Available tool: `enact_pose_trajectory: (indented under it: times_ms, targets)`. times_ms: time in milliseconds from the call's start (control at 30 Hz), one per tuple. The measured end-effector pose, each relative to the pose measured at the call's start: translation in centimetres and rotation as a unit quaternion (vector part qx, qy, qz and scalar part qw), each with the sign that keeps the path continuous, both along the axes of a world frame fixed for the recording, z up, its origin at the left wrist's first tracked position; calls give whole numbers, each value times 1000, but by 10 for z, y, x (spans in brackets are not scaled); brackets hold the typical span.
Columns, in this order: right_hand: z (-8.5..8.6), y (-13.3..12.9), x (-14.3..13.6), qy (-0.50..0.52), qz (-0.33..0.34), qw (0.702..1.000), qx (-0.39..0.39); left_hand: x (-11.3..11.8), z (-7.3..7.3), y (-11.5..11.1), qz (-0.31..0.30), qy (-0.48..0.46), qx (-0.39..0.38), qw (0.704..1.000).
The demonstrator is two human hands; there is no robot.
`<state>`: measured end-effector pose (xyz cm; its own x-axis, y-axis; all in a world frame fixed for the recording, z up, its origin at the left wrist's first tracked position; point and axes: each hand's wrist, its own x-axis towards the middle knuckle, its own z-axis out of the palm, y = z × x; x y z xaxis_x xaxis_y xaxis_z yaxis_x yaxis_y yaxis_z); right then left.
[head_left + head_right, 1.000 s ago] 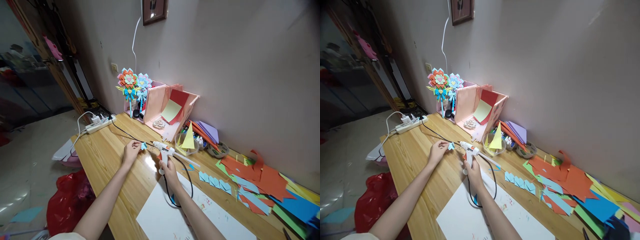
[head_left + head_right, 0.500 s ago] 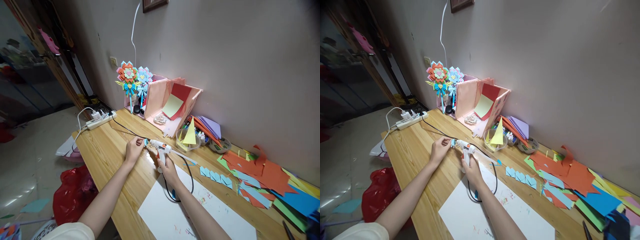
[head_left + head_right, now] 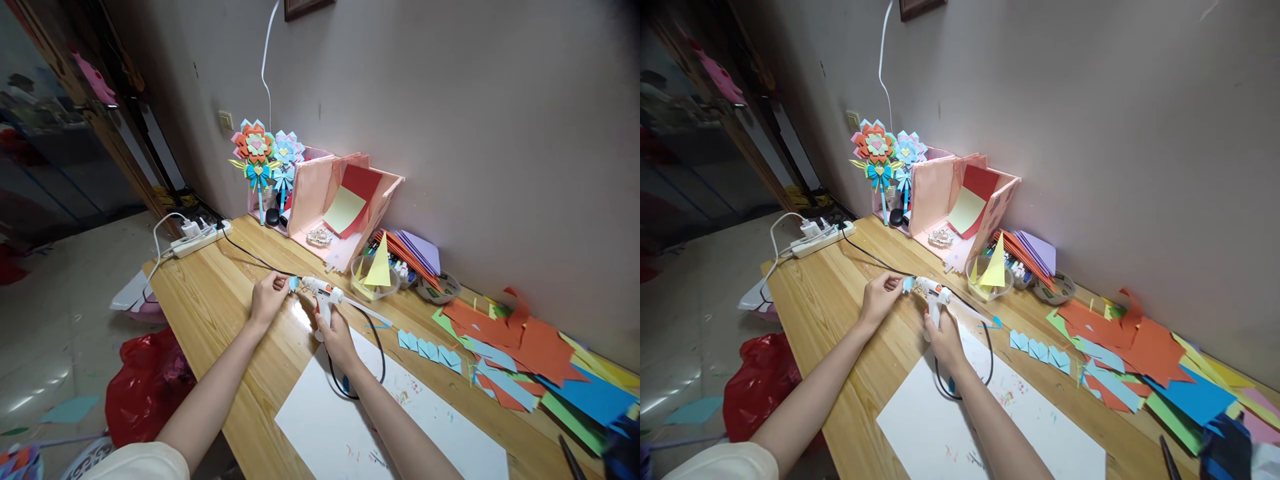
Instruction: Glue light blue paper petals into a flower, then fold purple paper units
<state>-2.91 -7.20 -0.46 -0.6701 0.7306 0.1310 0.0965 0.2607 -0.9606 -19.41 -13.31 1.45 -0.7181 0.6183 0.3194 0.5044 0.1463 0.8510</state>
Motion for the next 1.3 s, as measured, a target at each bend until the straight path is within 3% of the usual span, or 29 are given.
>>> enact_pose_trajectory:
  times_ms: [1300]
  targets:
    - [2, 0, 1, -22, -1, 999, 26, -2, -5, 1, 13, 46, -12, 999]
